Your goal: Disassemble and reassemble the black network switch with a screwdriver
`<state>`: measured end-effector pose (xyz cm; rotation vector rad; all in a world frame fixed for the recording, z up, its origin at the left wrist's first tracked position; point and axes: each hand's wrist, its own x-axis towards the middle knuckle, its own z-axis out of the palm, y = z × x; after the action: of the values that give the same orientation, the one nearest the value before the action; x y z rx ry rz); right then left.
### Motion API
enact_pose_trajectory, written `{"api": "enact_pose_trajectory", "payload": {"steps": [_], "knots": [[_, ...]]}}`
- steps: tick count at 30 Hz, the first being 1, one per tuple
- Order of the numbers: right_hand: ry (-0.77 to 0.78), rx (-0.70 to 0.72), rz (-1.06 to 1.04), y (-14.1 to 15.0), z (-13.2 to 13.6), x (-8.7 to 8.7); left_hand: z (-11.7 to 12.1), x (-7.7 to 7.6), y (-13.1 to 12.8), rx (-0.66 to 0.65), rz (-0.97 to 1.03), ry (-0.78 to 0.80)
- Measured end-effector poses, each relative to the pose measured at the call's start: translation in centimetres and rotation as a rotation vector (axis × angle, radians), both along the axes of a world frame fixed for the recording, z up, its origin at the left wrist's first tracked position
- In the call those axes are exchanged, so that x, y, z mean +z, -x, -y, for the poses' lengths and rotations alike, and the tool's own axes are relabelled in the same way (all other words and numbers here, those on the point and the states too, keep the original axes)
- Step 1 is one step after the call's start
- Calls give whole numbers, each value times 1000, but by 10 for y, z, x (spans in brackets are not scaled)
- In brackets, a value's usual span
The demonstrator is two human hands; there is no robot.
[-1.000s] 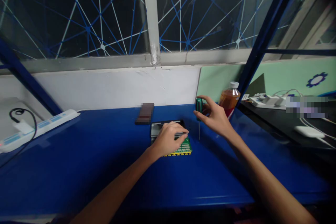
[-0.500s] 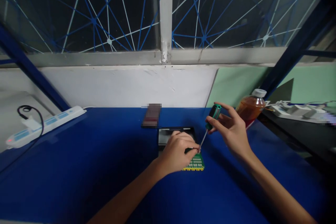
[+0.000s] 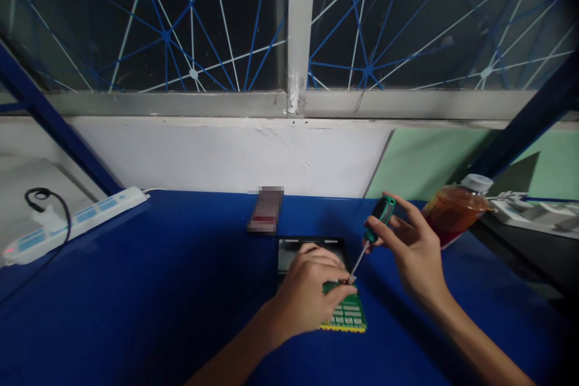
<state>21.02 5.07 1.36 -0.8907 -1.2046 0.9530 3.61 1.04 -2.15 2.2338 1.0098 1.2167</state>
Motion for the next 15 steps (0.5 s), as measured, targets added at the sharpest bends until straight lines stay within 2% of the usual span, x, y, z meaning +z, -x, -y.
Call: {"api": "enact_pose_trajectory", "payload": {"steps": [4,9,15], "knots": [[0,-100,18,0,4,-5,-5,-9,2,40,19,-59],[64,-212,-37,-5,7,-22,-7,-15,0,101,-42,-152],[81,-268,-23,-12,8,-30,-7,-20,-10,142,-72,-245]]}}
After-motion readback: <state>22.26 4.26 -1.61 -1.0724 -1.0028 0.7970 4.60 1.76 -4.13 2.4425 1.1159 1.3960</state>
